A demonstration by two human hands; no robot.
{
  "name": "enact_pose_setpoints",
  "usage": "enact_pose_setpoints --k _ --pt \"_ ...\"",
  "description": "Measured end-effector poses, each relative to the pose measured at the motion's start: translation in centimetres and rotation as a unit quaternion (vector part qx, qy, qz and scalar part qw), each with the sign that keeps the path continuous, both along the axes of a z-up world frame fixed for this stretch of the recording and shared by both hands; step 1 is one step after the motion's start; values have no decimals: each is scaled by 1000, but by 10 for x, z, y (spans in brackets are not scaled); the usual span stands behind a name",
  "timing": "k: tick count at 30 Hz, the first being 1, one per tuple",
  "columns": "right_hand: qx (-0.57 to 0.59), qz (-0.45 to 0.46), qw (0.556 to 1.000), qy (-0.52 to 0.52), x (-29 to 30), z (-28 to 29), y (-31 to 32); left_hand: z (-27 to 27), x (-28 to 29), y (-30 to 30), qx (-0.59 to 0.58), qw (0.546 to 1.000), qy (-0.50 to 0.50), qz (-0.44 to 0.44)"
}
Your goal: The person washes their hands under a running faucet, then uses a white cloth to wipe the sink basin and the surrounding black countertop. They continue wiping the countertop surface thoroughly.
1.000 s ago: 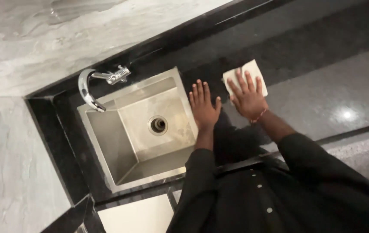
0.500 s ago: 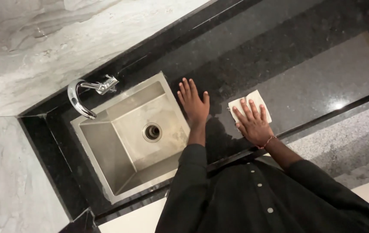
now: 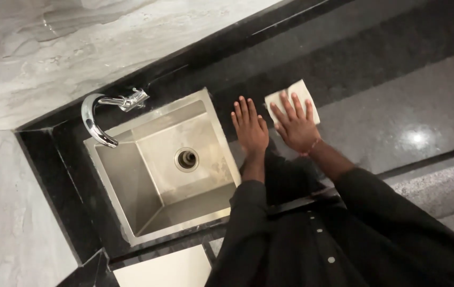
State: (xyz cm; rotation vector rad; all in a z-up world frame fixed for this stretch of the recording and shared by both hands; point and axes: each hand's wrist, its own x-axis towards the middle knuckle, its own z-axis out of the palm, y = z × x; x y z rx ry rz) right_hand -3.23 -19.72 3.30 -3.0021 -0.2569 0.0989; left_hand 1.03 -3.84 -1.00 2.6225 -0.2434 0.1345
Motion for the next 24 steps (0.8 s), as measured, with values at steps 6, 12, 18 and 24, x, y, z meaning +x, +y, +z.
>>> enact_pose_setpoints --k 6,12,18,24 --pt "41 18 996 -80 97 -23 10 5 1 0 -6 1000 -9 9" --pt "79 -27 996 -33 150 -19 0 12 2 -5 -11 1000 0 10" --pt "81 -25 996 -25 139 -14 -21 11 2 -4 -27 999 -28 8" --pt "56 -69 996 -24 61 -4 -59 9 -1 -5 -18 999 -46 0"
